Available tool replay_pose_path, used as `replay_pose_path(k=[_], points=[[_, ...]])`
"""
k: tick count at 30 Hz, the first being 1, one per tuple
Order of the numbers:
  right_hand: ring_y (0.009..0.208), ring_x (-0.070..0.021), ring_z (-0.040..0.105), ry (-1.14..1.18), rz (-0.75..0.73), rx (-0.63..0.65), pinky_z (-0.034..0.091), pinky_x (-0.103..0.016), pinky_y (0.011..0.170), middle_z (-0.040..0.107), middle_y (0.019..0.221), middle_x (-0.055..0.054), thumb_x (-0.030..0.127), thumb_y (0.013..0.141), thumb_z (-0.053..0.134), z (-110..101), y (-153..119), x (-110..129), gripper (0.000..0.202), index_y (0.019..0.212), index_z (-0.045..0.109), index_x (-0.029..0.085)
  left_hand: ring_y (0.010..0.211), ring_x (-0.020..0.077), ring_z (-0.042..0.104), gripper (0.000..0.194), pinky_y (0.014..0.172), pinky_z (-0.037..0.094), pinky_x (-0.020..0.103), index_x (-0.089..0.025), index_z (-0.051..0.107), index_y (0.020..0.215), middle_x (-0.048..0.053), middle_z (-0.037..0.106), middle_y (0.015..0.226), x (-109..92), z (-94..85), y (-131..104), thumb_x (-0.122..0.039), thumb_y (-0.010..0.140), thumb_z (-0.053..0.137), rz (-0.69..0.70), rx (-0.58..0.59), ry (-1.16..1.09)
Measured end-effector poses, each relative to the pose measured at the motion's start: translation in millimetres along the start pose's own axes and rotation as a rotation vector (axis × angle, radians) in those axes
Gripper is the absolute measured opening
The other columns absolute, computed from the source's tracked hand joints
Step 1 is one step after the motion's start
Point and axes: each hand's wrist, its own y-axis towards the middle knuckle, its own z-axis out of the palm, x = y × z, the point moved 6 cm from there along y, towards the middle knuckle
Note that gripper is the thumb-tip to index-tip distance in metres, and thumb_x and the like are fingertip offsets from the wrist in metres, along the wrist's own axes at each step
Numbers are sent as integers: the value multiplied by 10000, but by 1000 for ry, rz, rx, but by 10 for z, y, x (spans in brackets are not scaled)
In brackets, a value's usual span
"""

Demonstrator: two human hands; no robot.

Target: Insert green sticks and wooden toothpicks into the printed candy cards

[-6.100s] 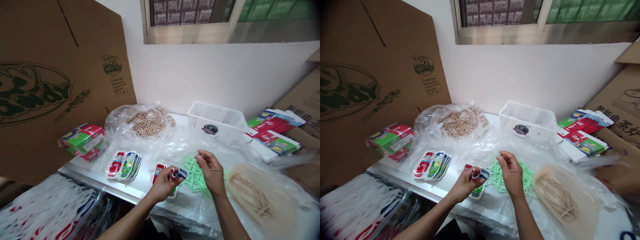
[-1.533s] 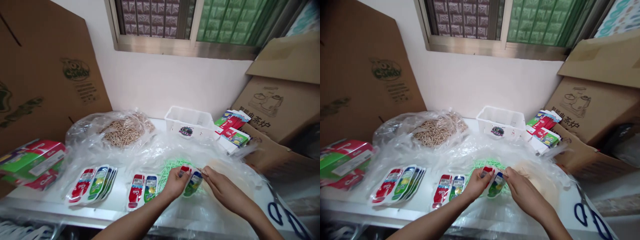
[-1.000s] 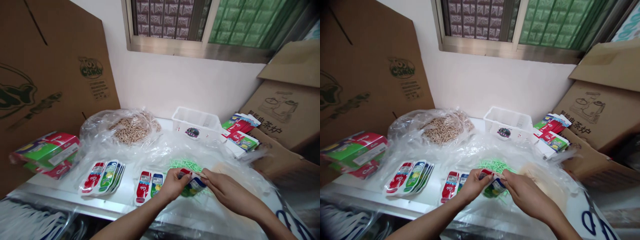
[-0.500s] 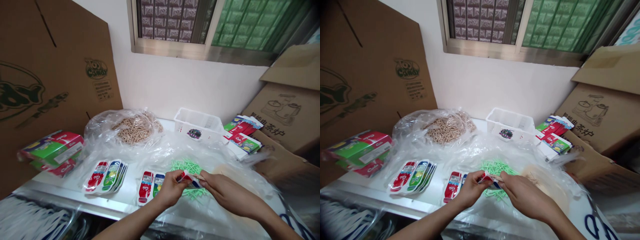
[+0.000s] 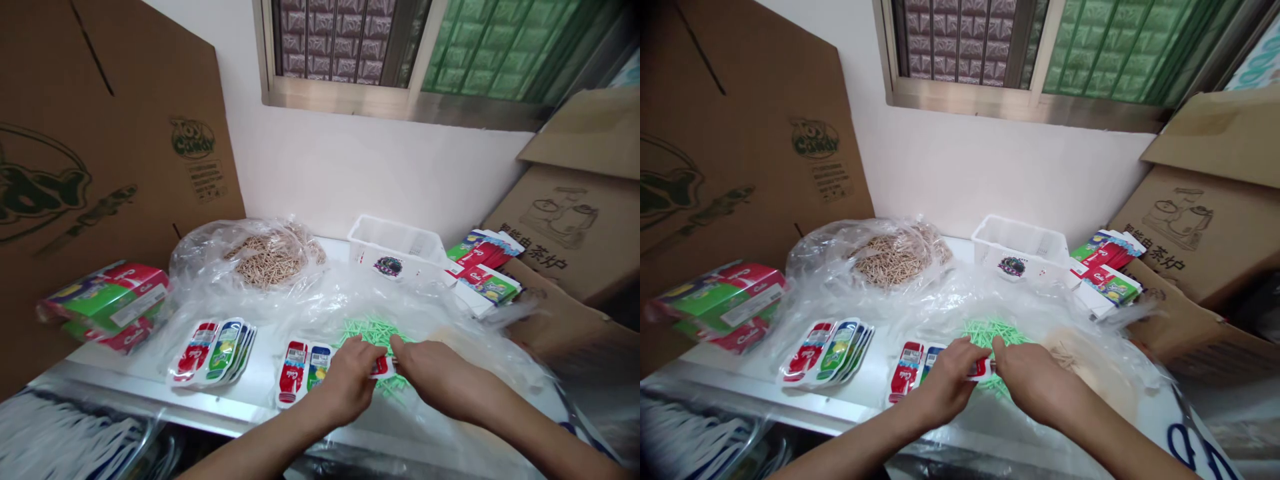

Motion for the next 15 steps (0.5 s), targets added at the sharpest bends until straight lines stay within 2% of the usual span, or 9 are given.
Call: replay_pose_path(k=[2,5,7,10,13,15], points=[[708,-257,643,-38,4,25,309,-283,523,687,842,-157,37,775,402,-30,41,65,373,1136,490,70,914,254,550,282,861,402,399,-155,527,1045,115,625,966,-45,34,-6,-122,770,475,-62,77,41],[749,-244,631,77,-24,-26,333,-273,559,676,847,-139,67,758,442,-111,91,110,310,1058,507,107,806,213,561,158,709,418,303,-172,496,973,83,616,888,-76,39,-26,-246,877,395,-155,119,-64],[762,-214,612,268,-43,-97,350,-258,587,664,819,-80,114,758,467,-142,115,83,252,1003,503,160,745,183,558,197,669,395,271,-182,495,913,51,609,827,-34,22,-43,-289,916,331,-205,97,-152],[716,-165,585,693,-6,-184,384,-231,600,640,768,-2,191,757,534,-66,155,-39,303,1053,471,210,707,162,539,263,649,376,255,-171,514,850,28,598,778,123,10,-72,-344,923,330,-293,38,-290],[699,-155,576,1089,22,-237,414,-233,602,641,785,-15,321,779,573,98,205,-113,257,997,542,186,764,172,541,289,684,393,255,-144,550,870,38,609,825,270,37,-100,-382,900,388,-358,-19,-515],[718,-159,574,1228,14,-286,423,-242,629,645,791,-30,373,794,565,168,236,-106,231,887,609,166,814,183,546,302,729,406,262,-132,569,914,46,615,867,308,68,-112,-392,888,417,-366,-50,-664]])
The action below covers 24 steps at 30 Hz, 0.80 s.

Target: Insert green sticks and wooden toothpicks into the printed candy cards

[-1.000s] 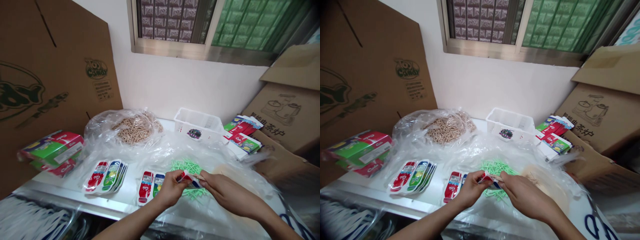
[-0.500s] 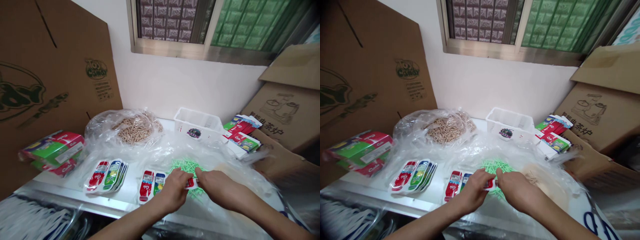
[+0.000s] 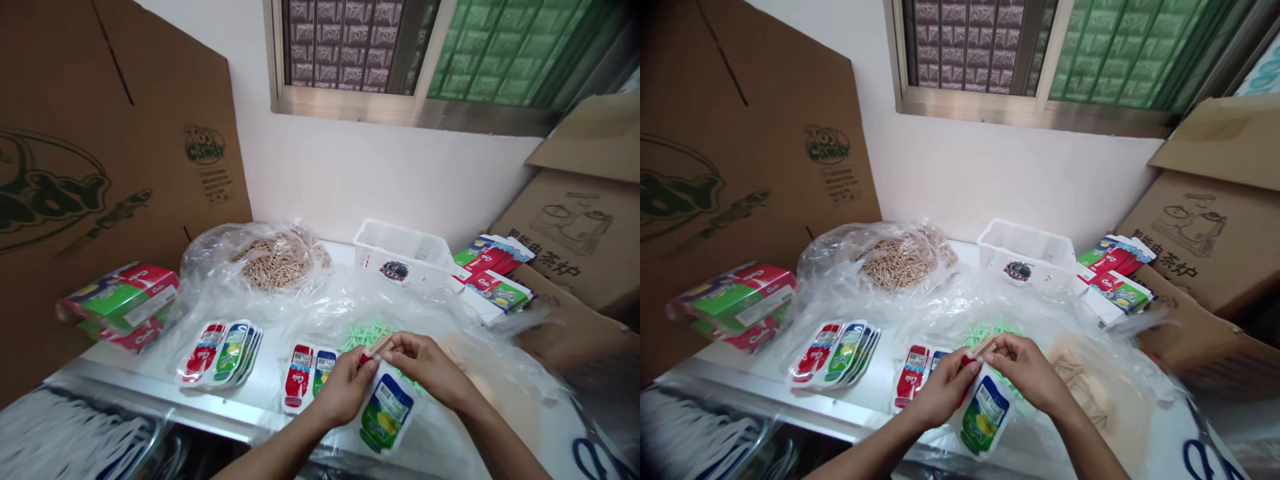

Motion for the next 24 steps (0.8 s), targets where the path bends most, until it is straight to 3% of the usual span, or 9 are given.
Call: replay_pose_path(k=[5,11,19,24], points=[[767,-175,577,26,-54,-95,424,-262,721,657,764,-25,331,788,574,84,49,1,191,750,667,169,782,182,557,348,759,424,279,-128,607,982,48,623,849,64,92,-16,-426,851,485,-38,25,-239],[676,-144,515,-16,-9,-114,391,-244,629,607,696,-8,373,806,545,82,65,-82,253,749,658,154,665,154,545,396,693,432,276,-105,632,976,45,621,738,134,123,-38,-455,815,543,-137,8,-502],[580,-96,408,-20,2,-141,331,-210,550,479,603,44,332,792,548,92,36,-117,203,689,585,160,596,114,504,373,633,404,232,-110,657,858,27,599,663,175,138,-58,-468,767,607,-179,-40,-603],[587,-97,437,40,1,-176,336,-209,550,509,634,40,319,761,562,103,67,-125,163,725,579,162,608,122,517,339,644,419,243,-109,650,827,30,597,659,161,137,-53,-440,758,629,-190,-65,-610]])
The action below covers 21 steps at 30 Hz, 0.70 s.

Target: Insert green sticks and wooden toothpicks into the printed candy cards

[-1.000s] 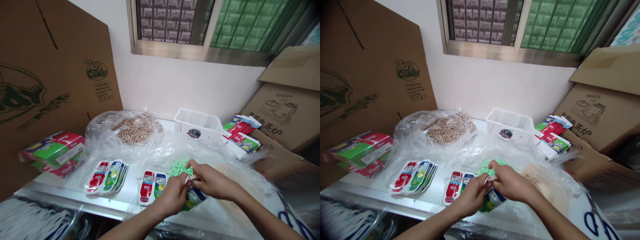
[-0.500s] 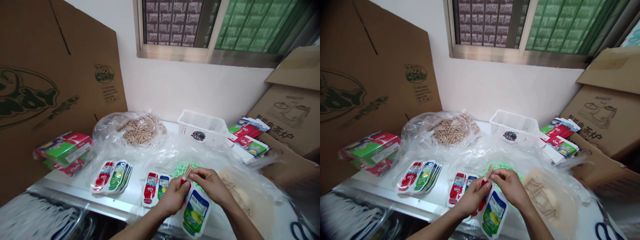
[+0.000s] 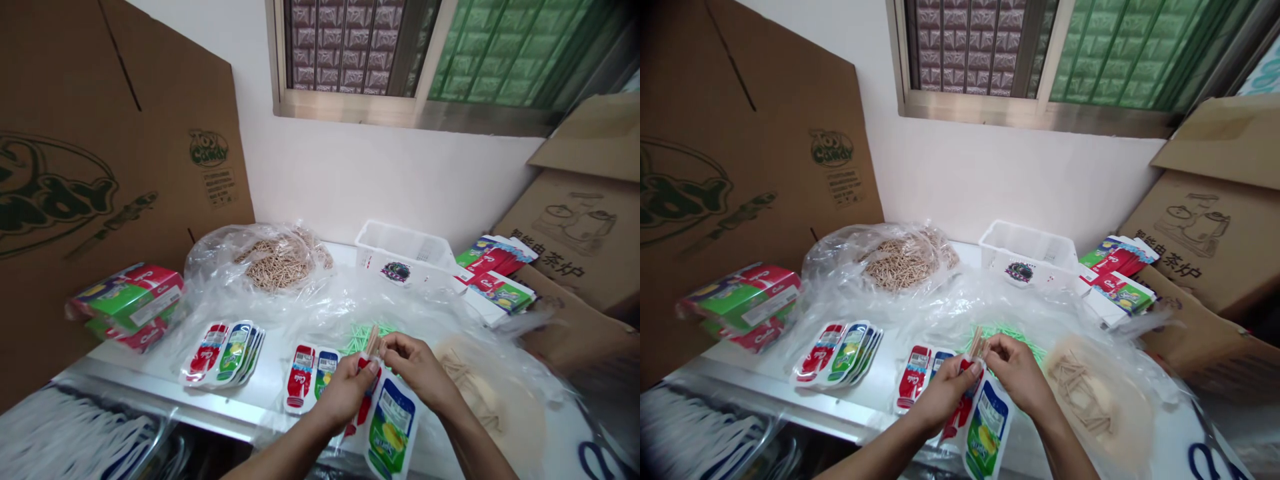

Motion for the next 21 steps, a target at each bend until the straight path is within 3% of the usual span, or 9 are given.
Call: replay_pose_path(k=[2,6,11,17,21], points=[[603,-104,464,54,7,-6,355,-215,569,538,670,34,306,748,567,4,3,-15,166,835,575,164,609,124,522,315,648,425,249,-110,639,817,26,592,653,-7,-3,-4,-419,756,638,-3,-15,-27],[625,-120,497,113,33,-26,382,-237,597,576,714,25,281,732,570,-10,-34,-37,362,1067,492,169,553,106,495,317,603,413,237,-113,606,751,5,556,605,15,-34,-4,-427,742,648,-16,-51,-81],[632,-120,493,83,30,-36,379,-236,594,565,725,23,308,765,562,-31,-77,-5,352,1081,491,172,549,101,489,313,606,415,238,-111,608,763,1,552,609,29,-60,4,-424,762,630,4,-39,-41],[588,-111,440,-11,-19,14,355,-222,529,516,670,25,442,819,509,-8,-64,75,284,881,595,178,595,128,541,340,624,433,252,-89,633,786,32,593,642,4,-23,-19,-425,740,656,-34,43,-34],[580,-107,433,-63,-16,-25,360,-218,542,478,623,40,427,823,501,-36,-84,96,261,727,547,189,565,139,560,372,624,449,276,-79,640,765,43,603,607,10,-24,-53,-446,712,676,-88,30,-96]])
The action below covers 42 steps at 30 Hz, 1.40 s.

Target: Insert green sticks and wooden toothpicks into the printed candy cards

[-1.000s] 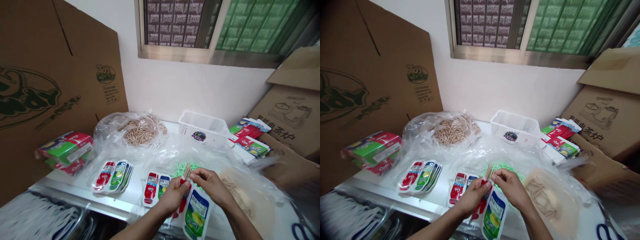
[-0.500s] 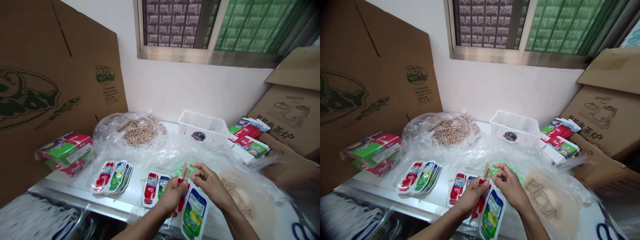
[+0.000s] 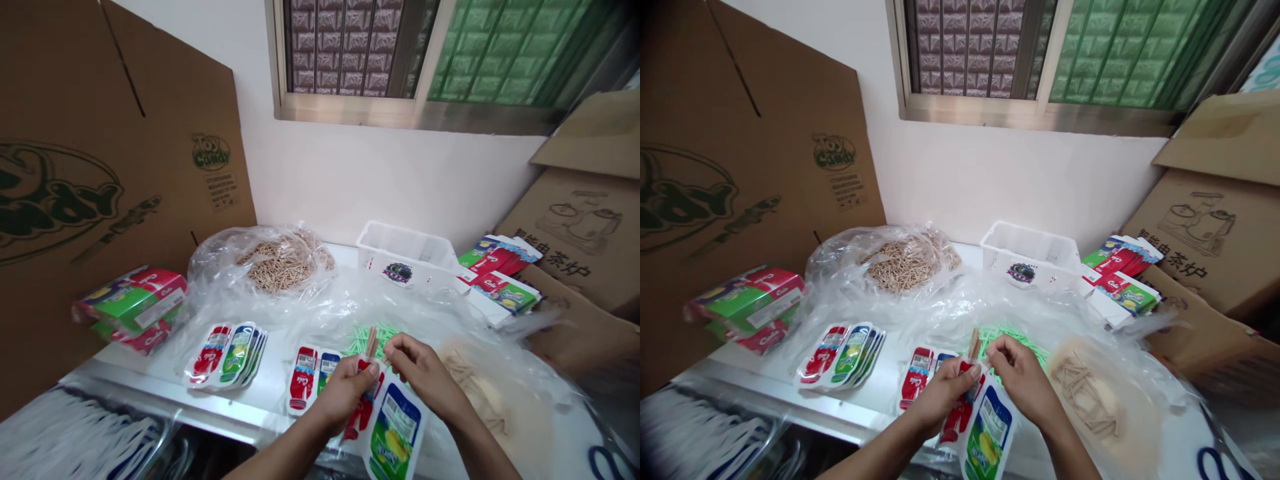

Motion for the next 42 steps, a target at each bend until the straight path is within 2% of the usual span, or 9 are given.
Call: replay_pose_path(k=[7,15,22,27,33,35,37,39,42], points=[[701,-147,525,-14,-42,42,398,-236,626,611,758,-8,421,806,522,51,10,99,264,821,622,177,564,129,562,354,601,434,246,-81,638,725,48,615,606,-6,42,-3,-429,698,699,-13,51,-25],[585,-114,470,-51,-11,-19,364,-219,556,515,613,43,274,744,539,30,41,-25,94,705,543,188,595,156,591,377,645,467,290,-78,658,777,64,634,639,24,20,-22,-447,703,690,-38,58,-17],[767,-168,569,79,-29,34,429,-268,702,625,828,-14,399,801,528,86,0,54,261,965,556,198,566,138,589,325,661,472,285,-75,656,774,66,638,634,48,40,-40,-397,736,675,-44,87,-46],[636,-125,490,27,-59,54,393,-235,617,529,682,25,402,839,469,79,-7,81,232,763,536,193,597,150,603,361,680,469,284,-70,669,825,74,648,669,17,57,-58,-420,736,667,-46,121,-16],[555,-109,447,-117,-36,73,360,-219,539,462,580,58,303,816,471,25,-20,-7,141,720,503,205,595,152,583,379,695,463,305,-78,655,802,58,620,646,68,26,-64,-442,702,691,-68,109,5],[622,-127,505,-121,-49,64,409,-236,599,532,658,34,334,828,476,20,-35,4,148,810,547,205,587,146,568,376,701,458,310,-82,649,792,53,608,642,68,31,-64,-447,711,680,-62,114,20],[836,-170,565,-108,-89,25,448,-288,760,611,896,-25,381,856,451,11,-63,60,267,1041,557,219,583,141,553,382,690,450,306,-87,642,798,52,600,656,58,53,-64,-463,729,655,-71,131,59],[1099,-204,500,-142,-160,44,378,-356,954,561,1179,-67,407,885,414,39,-106,151,388,1231,491,251,608,138,540,390,672,434,284,-96,640,824,52,596,691,8,83,-60,-477,744,632,-47,156,147],[1238,-214,399,-254,-221,197,259,-390,1065,495,1315,-48,413,897,409,113,-183,226,391,1251,514,287,666,135,512,382,653,398,242,-103,643,851,40,578,726,-152,102,-57,-469,741,636,88,166,366]])
